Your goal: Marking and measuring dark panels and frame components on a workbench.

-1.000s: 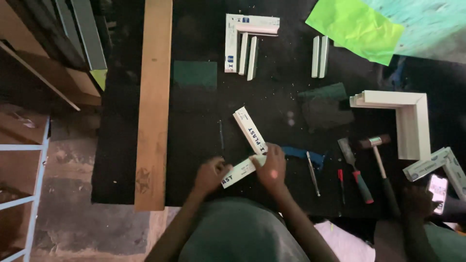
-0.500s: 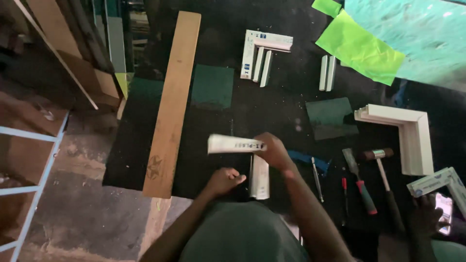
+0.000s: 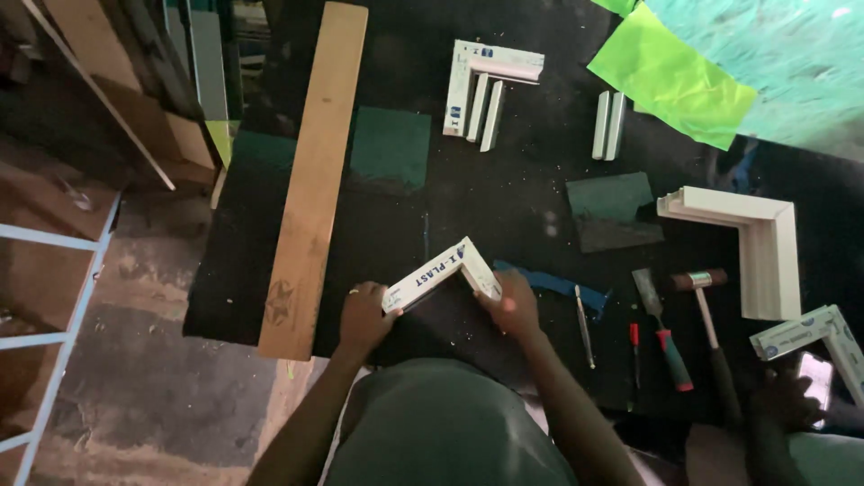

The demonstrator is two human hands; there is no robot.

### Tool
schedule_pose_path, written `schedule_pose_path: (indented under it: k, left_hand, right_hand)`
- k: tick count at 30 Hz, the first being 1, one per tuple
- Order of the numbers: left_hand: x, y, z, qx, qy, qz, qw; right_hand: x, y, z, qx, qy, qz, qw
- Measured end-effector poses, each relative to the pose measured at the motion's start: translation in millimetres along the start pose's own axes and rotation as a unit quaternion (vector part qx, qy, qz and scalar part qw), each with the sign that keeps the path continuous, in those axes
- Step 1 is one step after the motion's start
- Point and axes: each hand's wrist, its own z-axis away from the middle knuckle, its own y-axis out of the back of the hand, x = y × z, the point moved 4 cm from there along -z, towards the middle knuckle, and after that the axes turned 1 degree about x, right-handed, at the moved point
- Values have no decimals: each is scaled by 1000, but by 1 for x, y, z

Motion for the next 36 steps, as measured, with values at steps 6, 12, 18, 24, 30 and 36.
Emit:
schedule_pose_path:
  k: [6, 12, 18, 24, 30, 36]
  left_hand:
    - [7, -1, 16, 110, -64, -32, 991]
    - [9, 12, 16, 168, -80, -75, 980]
    - [-1, 13, 16, 153, -118, -155, 969]
    - [14, 34, 4, 163, -137, -127, 969]
    - [10, 35, -16, -48, 126, 35, 990]
    - [10, 21, -25, 66, -28, -159, 985]
  right_hand:
    - [-42, 41, 23, 215, 150, -55, 963]
    - [-37, 26, 36, 233, 200, -15, 951]
    - [-50, 35, 35, 253, 212, -37, 943]
    - [-50, 47, 15, 180, 171, -31, 968]
    - [-56, 66, -31, 79, 66, -117, 988]
    - [-9, 13, -44, -4, 58, -50, 997]
